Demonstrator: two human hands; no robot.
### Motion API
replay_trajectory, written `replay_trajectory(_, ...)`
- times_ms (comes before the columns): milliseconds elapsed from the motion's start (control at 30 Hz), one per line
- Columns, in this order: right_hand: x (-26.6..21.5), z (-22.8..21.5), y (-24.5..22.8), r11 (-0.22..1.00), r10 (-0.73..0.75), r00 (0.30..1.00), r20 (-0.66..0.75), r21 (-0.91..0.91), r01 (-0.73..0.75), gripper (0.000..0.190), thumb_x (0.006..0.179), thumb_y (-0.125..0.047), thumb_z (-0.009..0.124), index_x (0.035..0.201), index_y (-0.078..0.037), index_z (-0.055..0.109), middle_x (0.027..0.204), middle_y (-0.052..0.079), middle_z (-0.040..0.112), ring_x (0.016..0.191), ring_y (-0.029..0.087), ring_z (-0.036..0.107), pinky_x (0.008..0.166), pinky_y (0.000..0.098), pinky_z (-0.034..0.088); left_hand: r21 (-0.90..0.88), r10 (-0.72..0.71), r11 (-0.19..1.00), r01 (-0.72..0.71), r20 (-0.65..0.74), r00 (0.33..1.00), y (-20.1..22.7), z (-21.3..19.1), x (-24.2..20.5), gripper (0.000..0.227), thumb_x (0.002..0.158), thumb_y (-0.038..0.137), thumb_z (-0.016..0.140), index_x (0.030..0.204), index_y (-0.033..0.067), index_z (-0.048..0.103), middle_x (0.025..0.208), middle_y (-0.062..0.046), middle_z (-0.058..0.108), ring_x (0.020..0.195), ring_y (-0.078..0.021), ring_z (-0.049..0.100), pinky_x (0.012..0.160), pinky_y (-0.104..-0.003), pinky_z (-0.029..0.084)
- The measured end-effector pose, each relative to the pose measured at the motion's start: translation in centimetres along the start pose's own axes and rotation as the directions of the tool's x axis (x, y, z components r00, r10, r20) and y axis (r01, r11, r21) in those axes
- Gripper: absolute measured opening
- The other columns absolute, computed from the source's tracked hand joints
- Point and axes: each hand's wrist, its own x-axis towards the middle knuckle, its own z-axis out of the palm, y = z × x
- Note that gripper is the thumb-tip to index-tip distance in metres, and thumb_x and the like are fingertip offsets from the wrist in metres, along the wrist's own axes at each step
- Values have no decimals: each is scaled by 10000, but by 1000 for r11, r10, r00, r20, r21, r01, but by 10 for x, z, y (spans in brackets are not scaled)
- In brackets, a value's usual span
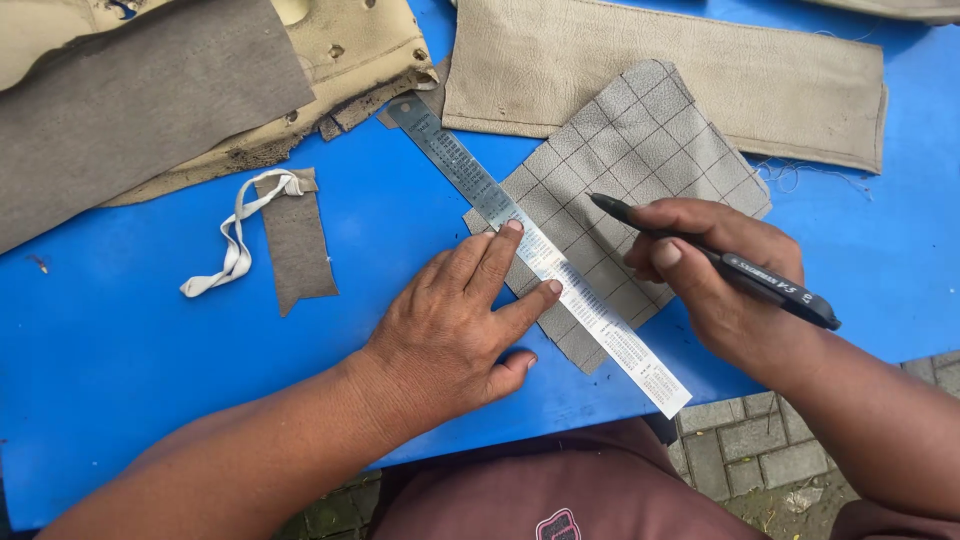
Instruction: Marking a grid pattern on a piece of leather using a ruler and a pen
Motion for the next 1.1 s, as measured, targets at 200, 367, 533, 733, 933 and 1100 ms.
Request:
replay_trajectory(200,46,35,23,984,-94,995,14,-150,95,122,963,-162,768,1009,-115,665,864,-21,687,747,63,612,690,216,504,-22,-10,1000,11,14,1000,0,0,1,657,663,472,795,1272,241,710,1446,-253,522,1231,-365,545,883,-457,533)
replay_trajectory(367,50,43,27,990,-63,998,-11,-129,61,126,963,-160,770,1024,-119,667,882,-12,706,762,60,629,699,205,505,-29,-20,999,20,6,1000,0,2,0,673,655,489,824,1265,229,710,1418,-269,529,1217,-370,550,881,-449,542)
replay_trajectory(533,48,42,34,974,-145,989,4,-174,144,140,972,-204,758,1026,-121,660,921,-8,725,782,70,662,702,212,518,-71,-15,997,14,-14,1000,0,0,1,664,631,435,843,1242,205,718,1426,-271,533,1227,-367,541,862,-446,546)
replay_trajectory(733,51,43,35,959,-182,983,8,-220,179,140,960,-229,770,1015,-135,682,899,-22,721,736,68,646,676,223,500,-62,-11,998,10,-16,1000,-2,-1,3,661,624,443,823,1232,207,711,1409,-281,553,1209,-371,556,877,-448,536)
replay_trajectory(933,53,43,34,953,-194,980,40,-229,198,116,957,-208,773,1005,-143,691,896,-23,717,736,77,649,670,236,503,-63,-8,998,7,-12,1000,-3,-2,5,674,623,443,837,1237,198,708,1393,-270,548,1207,-366,546,874,-452,542)
replay_trajectory(1100,54,42,27,968,-160,984,82,-184,173,101,966,-189,756,996,-124,684,915,-9,721,768,79,649,683,232,503,-53,4,999,-5,-10,1000,-2,-3,4,659,642,453,821,1241,200,711,1386,-271,555,1201,-361,547,872,-445,538)
